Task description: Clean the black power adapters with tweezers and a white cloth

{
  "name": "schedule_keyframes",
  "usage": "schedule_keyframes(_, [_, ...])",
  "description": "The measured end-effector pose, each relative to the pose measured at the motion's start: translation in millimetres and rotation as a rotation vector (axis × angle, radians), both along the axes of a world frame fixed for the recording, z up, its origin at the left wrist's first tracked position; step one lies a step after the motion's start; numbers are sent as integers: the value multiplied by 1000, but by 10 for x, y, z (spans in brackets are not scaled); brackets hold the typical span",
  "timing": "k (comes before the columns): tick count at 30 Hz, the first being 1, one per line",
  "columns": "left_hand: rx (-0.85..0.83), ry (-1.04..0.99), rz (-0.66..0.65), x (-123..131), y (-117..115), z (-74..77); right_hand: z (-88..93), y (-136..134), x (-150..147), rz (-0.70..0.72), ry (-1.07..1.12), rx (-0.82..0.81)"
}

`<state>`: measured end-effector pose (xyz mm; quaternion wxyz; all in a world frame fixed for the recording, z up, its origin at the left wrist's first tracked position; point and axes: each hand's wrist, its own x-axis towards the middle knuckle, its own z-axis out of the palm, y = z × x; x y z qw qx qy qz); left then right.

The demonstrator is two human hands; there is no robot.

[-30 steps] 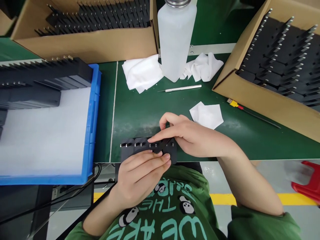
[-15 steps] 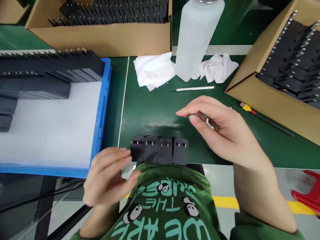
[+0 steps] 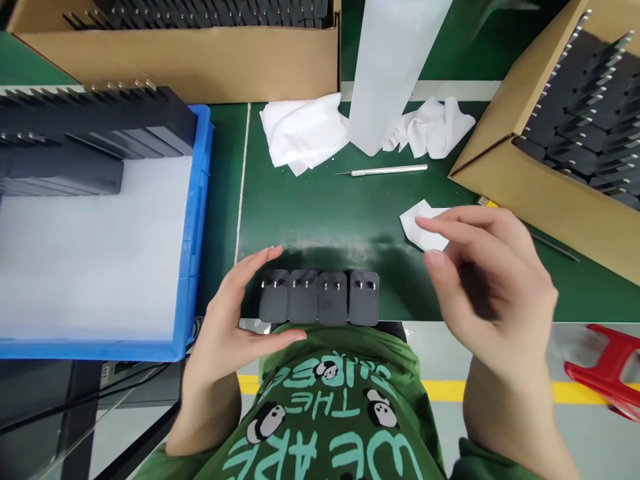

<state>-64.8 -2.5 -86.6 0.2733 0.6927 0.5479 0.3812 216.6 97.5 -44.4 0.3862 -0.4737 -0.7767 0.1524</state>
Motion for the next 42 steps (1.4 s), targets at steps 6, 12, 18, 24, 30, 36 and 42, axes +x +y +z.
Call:
schedule_keyframes(6, [36, -49, -112, 16, 156, 40, 4, -234, 141, -116, -46, -153])
schedule_keyframes(12, [62, -17, -176, 49, 265, 73, -231, -182, 110, -8, -368, -108])
schedule_keyframes(18, [37, -20, -186, 45, 261, 77, -221, -195, 20, -22, -273, -178])
schedule_keyframes(24, [5, -75, -127, 34, 225, 4, -347, 48, 191, -212, -291, -60])
schedule_keyframes(30, [158, -153, 70, 33, 65, -124, -530, 265, 294, -166, -259, -107])
schedule_keyframes(36, [216, -39, 172, -9, -26, -269, -102, 516, 196, -89, -1, 62])
schedule_keyframes(42, [177, 44, 190, 50, -29, -311, 683, 1264, -141, -86, 28, 296])
